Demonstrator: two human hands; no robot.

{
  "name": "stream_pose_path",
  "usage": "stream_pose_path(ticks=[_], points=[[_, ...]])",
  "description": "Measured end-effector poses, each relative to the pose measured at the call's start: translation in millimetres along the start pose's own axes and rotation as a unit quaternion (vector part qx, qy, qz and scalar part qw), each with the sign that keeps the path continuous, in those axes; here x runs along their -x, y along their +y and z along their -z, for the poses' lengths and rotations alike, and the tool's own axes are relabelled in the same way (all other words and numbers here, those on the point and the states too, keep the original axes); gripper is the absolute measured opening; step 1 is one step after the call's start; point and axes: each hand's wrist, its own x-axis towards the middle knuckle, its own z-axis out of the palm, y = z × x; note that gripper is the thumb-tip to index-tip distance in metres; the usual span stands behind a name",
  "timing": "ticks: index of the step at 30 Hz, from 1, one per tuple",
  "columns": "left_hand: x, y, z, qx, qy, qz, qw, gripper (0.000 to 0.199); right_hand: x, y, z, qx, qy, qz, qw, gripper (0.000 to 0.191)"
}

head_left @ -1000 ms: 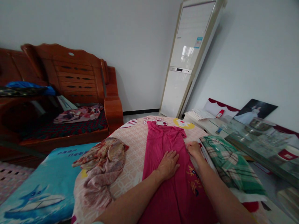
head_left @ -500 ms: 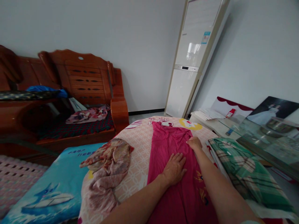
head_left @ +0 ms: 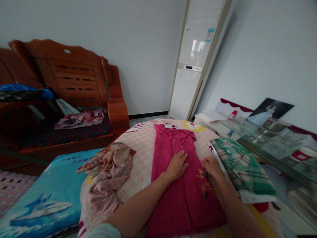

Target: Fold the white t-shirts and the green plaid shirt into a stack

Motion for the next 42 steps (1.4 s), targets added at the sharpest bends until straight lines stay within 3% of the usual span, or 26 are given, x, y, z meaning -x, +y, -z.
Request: stream_pose_path(ticks=[2,7,12,17,23,26,28,31,34,37,40,42], points=[[-14,-2,2.4,-0.003,0.001,-0.012,1.000,0.050,31,11,1,0.050,0.002,0.031,0.998,0.033],[-64,-9,2.6,-0.038,-0.031,-0.080,0.996,0.047,88,27,-3,0.060,-0.011,0.014,0.998,0.042],[-100,-16,-8.5,-0.089,-0.073,-0.086,0.990,0.046,112,24,-2,0.039,-0.025,-0.003,0.999,0.045],[-108,-21,-14.5,-0.112,-0.097,-0.037,0.988,0.048,129,33,5,0.026,-0.032,-0.014,0.999,0.045],[-105,-16,-13.0,-0.111,-0.111,-0.018,0.987,0.053,145,28,7,0.139,-0.031,-0.065,0.988,0.040],[-103,-12,-6.9,-0.077,-0.106,-0.022,0.991,0.053,146,13,16,0.199,0.014,-0.065,0.978,0.027],[-98,-13,0.2,-0.034,-0.072,-0.027,0.996,0.058,145,2,21,0.193,0.058,-0.028,0.979,0.021],[-82,-23,14.6,-0.008,-0.031,-0.051,0.998,0.067,139,-14,17,0.106,0.083,0.104,0.985,0.020],[-54,-41,33.5,-0.027,-0.039,-0.076,0.996,0.066,134,-26,2,0.051,0.007,0.185,0.981,0.016],[-25,-63,55.5,-0.022,0.006,-0.043,0.999,0.056,131,-34,-7,0.041,-0.086,0.178,0.979,0.005],[-3,-83,72.7,-0.029,0.085,0.037,0.995,0.048,125,-44,-6,0.016,-0.086,0.177,0.980,0.005],[8,-92,76.1,-0.048,0.098,0.088,0.990,0.047,118,-57,-5,-0.010,-0.076,0.183,0.980,0.011]])
